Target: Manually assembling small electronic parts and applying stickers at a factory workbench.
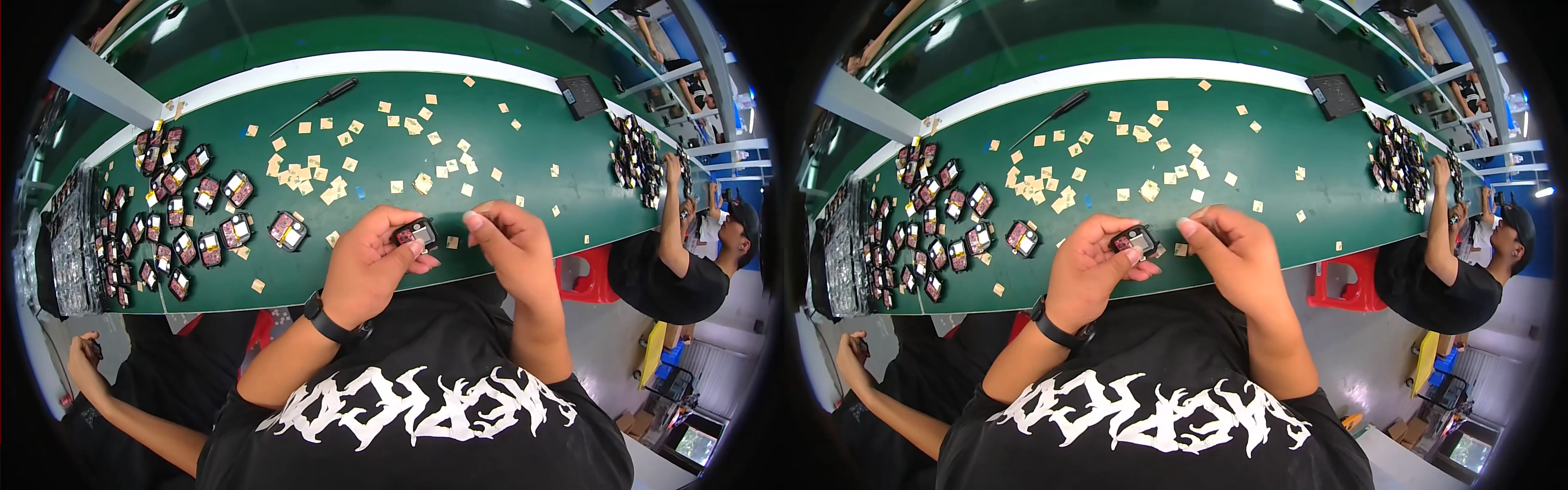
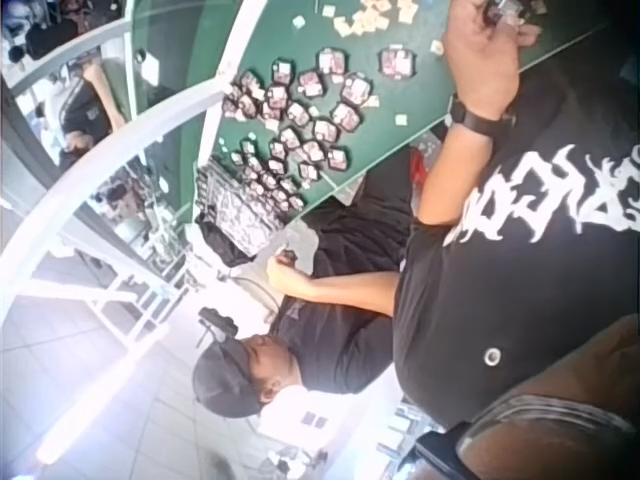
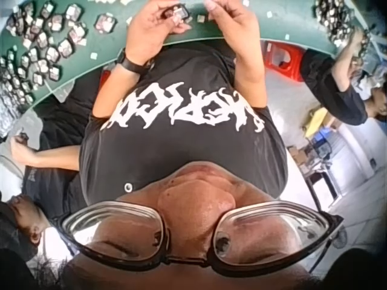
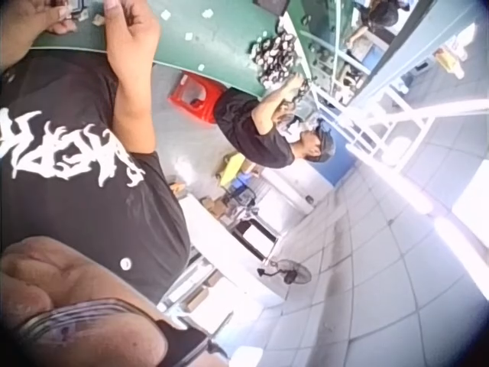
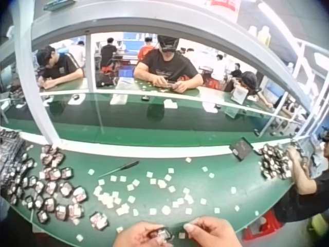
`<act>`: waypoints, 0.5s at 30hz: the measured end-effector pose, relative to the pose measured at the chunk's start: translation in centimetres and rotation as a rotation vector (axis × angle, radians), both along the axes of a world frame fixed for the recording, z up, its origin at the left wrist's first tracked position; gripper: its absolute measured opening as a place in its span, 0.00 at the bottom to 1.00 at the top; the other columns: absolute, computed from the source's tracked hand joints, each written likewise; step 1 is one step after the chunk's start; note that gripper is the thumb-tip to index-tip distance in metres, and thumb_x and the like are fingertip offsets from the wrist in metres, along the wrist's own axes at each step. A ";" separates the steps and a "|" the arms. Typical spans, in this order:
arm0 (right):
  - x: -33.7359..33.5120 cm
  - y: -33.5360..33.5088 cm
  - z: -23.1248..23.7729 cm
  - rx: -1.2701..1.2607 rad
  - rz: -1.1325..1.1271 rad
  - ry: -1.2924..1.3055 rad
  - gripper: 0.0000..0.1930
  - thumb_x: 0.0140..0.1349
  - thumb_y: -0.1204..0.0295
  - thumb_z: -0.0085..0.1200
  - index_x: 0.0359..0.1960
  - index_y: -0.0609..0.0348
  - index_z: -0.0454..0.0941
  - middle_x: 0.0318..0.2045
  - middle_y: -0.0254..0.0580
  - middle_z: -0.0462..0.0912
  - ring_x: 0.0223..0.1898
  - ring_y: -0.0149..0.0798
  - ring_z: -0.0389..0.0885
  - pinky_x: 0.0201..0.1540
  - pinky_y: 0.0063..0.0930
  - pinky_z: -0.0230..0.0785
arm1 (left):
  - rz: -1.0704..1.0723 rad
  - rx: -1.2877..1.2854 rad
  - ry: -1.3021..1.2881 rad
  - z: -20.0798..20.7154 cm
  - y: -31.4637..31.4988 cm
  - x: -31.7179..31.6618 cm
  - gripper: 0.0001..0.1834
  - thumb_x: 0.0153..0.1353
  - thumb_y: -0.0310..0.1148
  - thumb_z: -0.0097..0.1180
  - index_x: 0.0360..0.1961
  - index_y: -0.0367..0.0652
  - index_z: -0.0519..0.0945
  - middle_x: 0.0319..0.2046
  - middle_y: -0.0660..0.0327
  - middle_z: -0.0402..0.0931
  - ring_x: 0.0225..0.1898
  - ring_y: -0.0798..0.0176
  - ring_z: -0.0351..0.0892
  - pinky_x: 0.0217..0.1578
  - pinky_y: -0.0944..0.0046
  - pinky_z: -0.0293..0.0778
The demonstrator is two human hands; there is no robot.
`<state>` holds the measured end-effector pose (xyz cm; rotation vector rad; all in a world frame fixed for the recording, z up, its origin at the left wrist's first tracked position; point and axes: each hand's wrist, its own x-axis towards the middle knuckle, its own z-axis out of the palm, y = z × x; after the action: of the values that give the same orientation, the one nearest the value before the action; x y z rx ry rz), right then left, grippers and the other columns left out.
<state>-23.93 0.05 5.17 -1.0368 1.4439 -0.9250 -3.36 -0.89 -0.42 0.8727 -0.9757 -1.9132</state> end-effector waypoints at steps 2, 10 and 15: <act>-0.4 0.6 0.4 -0.083 -0.007 0.138 0.07 0.67 0.74 0.61 0.33 0.65 0.82 0.23 0.28 0.77 0.26 0.20 0.68 0.28 0.21 0.60 | 0.006 0.002 0.004 0.0 -0.1 -0.1 0.16 0.69 0.20 0.53 0.57 0.33 0.72 0.44 0.52 0.81 0.41 0.58 0.87 0.42 0.65 0.85; 1.0 2.1 -1.5 -0.632 0.398 0.804 0.17 0.54 0.78 0.61 0.47 0.51 0.86 0.23 0.35 0.74 0.22 0.37 0.75 0.25 0.31 0.69 | -0.025 0.006 0.031 0.2 -0.8 0.2 0.17 0.69 0.19 0.51 0.58 0.31 0.70 0.43 0.53 0.79 0.40 0.62 0.86 0.42 0.66 0.85; 0.3 2.0 -1.1 -0.758 0.484 1.045 0.23 0.49 0.75 0.63 0.50 0.42 0.86 0.21 0.30 0.70 0.21 0.34 0.75 0.22 0.31 0.69 | -0.094 0.029 0.067 0.1 -0.7 0.5 0.16 0.70 0.20 0.49 0.58 0.30 0.71 0.42 0.54 0.79 0.36 0.63 0.85 0.37 0.67 0.82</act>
<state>-23.63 2.04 4.10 -2.5704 1.4998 -0.5516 -2.89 -1.61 -0.34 0.7860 -0.9666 -2.0276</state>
